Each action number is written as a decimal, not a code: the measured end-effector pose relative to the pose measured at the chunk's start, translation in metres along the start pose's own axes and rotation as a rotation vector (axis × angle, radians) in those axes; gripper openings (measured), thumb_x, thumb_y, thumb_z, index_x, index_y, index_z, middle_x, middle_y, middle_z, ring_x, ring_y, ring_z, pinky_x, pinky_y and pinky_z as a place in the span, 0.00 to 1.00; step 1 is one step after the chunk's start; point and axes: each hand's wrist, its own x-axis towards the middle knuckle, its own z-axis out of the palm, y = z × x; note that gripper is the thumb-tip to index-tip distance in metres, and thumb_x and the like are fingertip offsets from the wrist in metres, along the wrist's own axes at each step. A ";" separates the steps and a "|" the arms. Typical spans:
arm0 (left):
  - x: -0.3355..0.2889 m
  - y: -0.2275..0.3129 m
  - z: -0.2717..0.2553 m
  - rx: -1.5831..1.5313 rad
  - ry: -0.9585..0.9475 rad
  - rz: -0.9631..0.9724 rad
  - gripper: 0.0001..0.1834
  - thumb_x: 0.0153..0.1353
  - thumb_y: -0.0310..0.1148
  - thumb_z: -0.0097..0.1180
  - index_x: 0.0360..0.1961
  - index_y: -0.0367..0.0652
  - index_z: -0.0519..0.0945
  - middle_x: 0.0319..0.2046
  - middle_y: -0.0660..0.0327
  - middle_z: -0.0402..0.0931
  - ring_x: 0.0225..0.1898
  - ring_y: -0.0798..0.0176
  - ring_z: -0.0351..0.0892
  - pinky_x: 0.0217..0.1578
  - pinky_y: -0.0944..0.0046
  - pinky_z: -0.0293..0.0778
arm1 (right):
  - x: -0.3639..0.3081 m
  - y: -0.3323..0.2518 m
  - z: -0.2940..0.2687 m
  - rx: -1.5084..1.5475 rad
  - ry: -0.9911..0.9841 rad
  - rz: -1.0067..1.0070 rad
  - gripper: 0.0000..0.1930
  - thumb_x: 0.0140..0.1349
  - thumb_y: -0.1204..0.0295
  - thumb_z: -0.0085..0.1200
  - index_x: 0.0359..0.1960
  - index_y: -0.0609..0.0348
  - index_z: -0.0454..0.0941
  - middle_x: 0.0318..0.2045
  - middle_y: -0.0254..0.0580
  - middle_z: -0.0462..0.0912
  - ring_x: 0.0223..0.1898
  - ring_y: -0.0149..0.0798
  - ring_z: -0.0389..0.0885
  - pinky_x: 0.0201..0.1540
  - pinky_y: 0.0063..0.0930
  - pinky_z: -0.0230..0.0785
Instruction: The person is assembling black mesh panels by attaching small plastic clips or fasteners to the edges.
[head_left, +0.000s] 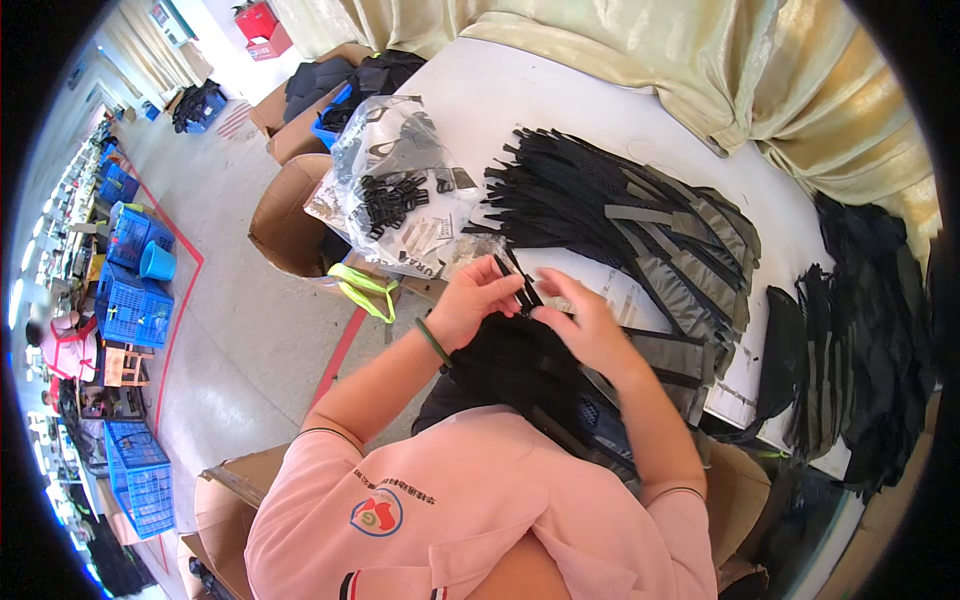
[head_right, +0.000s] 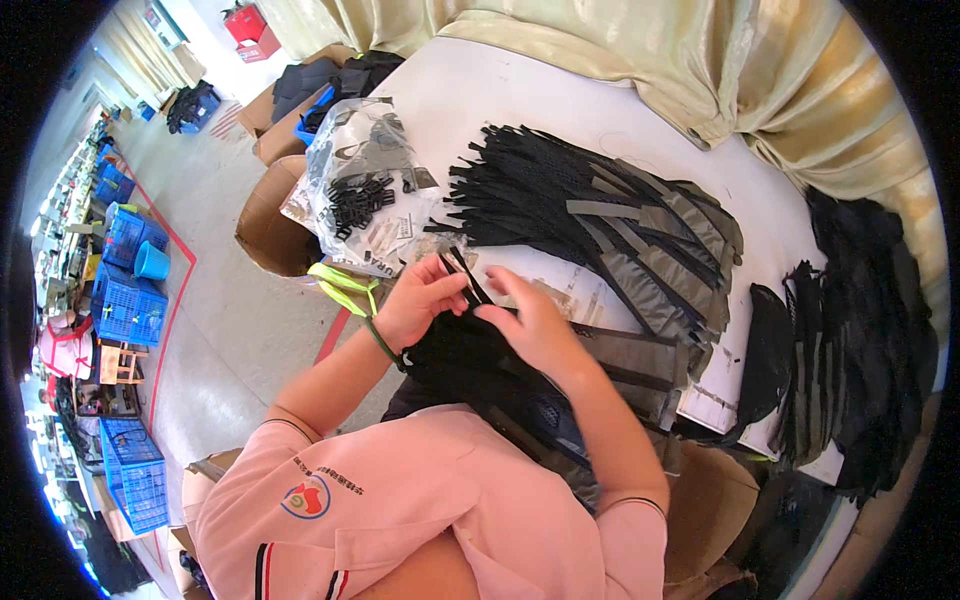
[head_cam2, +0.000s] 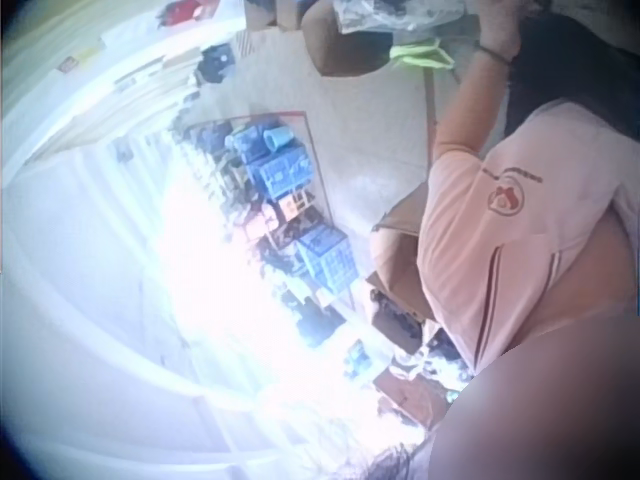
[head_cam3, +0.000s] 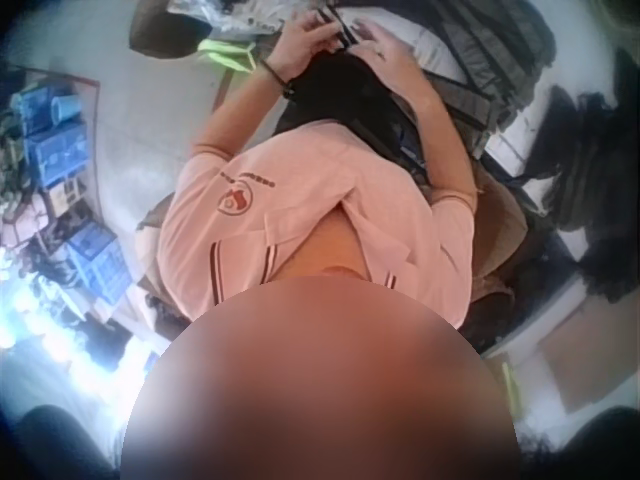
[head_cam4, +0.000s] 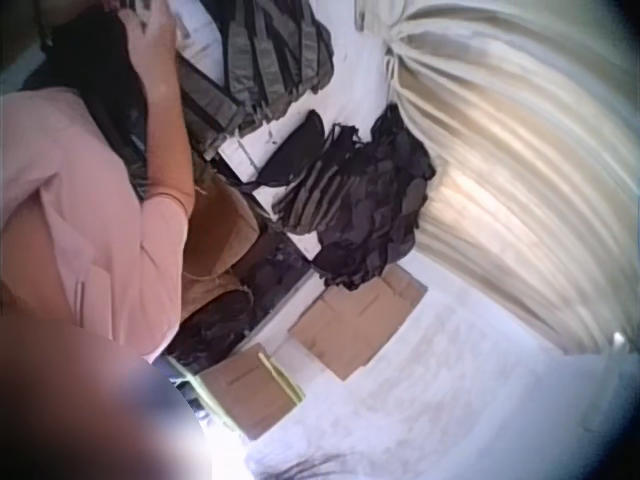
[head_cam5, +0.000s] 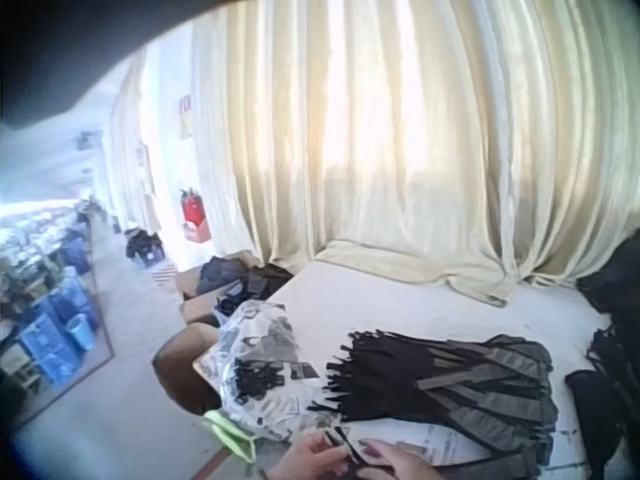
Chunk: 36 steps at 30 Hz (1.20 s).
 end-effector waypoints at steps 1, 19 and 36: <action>-0.002 0.003 -0.005 0.004 0.011 0.008 0.05 0.58 0.29 0.58 0.30 0.43 0.73 0.24 0.65 0.75 0.22 0.72 0.75 0.25 0.73 0.72 | 0.011 0.004 0.018 0.276 -0.046 0.071 0.19 0.59 0.73 0.53 0.52 0.64 0.69 0.33 0.45 0.79 0.32 0.36 0.78 0.37 0.30 0.70; 0.108 0.041 -0.182 1.753 0.584 0.186 0.31 0.55 0.49 0.56 0.60 0.61 0.66 0.63 0.51 0.56 0.67 0.45 0.46 0.59 0.29 0.39 | 0.023 0.016 0.072 0.119 0.051 0.071 0.11 0.62 0.72 0.52 0.41 0.68 0.77 0.25 0.42 0.72 0.21 0.34 0.71 0.28 0.25 0.64; 0.150 0.044 -0.146 2.104 0.443 0.354 0.15 0.51 0.46 0.59 0.40 0.60 0.78 0.45 0.62 0.67 0.55 0.52 0.62 0.52 0.44 0.58 | 0.015 -0.007 0.058 0.311 -0.013 0.272 0.08 0.57 0.76 0.55 0.37 0.67 0.78 0.29 0.37 0.77 0.23 0.26 0.73 0.26 0.19 0.67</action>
